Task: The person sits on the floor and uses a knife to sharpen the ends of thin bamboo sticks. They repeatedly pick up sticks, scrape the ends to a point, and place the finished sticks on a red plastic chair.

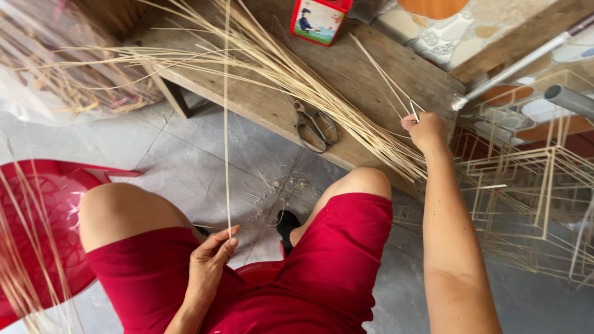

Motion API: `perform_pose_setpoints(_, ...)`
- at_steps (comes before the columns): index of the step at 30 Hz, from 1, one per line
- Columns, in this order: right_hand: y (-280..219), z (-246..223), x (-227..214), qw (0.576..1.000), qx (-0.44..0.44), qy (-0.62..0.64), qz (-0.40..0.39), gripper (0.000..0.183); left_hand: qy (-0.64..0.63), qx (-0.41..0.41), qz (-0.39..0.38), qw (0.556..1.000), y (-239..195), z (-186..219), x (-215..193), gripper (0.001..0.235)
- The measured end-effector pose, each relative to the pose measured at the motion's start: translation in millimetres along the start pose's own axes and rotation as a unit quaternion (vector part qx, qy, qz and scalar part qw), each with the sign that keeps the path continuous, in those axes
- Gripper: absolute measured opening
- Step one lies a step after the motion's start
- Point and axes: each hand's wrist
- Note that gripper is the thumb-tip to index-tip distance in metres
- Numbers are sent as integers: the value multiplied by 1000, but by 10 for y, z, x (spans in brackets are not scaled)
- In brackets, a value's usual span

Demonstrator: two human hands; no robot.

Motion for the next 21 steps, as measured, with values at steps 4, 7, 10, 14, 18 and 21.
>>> perform_pose_setpoints(4, -394, -681, -129, 987, -133, 37, 82, 16, 28, 3, -19, 999, 10, 87, 87, 28)
perform_pose_setpoints(7, -1150, -1488, -173, 968, -121, 197, -99, 24, -17, 32, -79, 996, -20, 187, 166, 28)
perform_pose_setpoints(10, -1928, -2166, -150, 935, -166, 243, -198, 28, -34, 108, -124, 986, -96, 321, 274, 25)
perform_pose_setpoints(14, -2404, -2635, 44, 874, -102, 398, -260, 22, 96, 164, -105, 976, -296, 738, 295, 25)
perform_pose_setpoints(18, -2370, -2607, 359, 811, -56, 517, -269, 19, 157, 236, -51, 958, -519, 1027, -52, 35)
perform_pose_setpoints(21, -2315, -2372, 523, 817, -20, 512, -266, 18, 95, 385, 80, 914, -510, 1003, -710, 32)
Point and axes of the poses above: each hand's wrist, its own y-axis towards the middle knuckle, its own x-axis out of the palm, z = x × y, and after that the axes turned 9 degrees about z, right-handed
